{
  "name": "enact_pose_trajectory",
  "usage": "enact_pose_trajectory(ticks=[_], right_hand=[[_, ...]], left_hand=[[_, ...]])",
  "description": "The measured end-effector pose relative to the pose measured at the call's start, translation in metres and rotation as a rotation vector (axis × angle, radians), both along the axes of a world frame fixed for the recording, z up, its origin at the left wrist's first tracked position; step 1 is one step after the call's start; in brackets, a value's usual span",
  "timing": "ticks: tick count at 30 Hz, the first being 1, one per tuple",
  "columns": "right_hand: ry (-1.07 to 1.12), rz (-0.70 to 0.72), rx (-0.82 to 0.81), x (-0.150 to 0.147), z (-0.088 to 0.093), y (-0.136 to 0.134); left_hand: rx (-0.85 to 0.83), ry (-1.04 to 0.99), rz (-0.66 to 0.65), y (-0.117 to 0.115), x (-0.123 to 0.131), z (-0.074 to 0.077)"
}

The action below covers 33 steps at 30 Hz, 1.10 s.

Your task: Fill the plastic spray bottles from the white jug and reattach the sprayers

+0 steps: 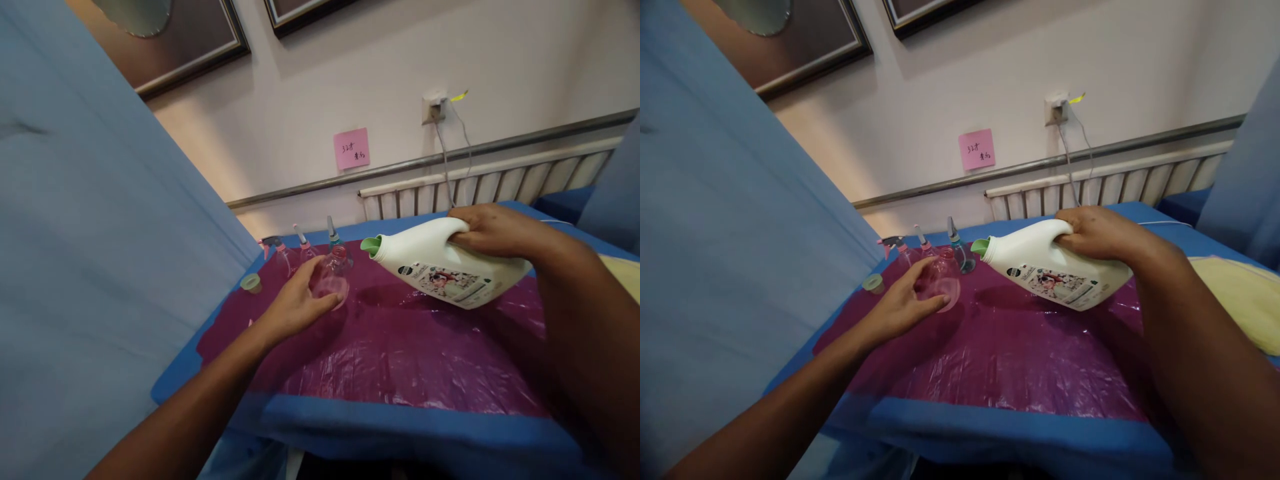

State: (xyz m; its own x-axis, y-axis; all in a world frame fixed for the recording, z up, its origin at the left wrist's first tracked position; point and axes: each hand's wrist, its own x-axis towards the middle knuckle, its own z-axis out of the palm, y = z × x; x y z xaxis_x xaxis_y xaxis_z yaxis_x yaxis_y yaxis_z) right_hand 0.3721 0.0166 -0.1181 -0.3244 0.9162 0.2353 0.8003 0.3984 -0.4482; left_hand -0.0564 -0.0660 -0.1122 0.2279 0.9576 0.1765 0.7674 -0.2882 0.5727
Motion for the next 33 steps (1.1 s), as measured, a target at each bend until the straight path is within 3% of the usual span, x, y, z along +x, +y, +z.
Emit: enact_pose_trajectory(ticks=[21, 33], right_hand=[[-0.206, -0.052, 0.059, -0.021, 0.006, -0.006], [-0.231, -0.095, 0.063, -0.029, 0.007, -0.008]], left_hand=[[0.148, 0.425, -0.094, 0.025, -0.012, 0.017], [0.42, 0.657, -0.221, 0.035, -0.01, 0.021]])
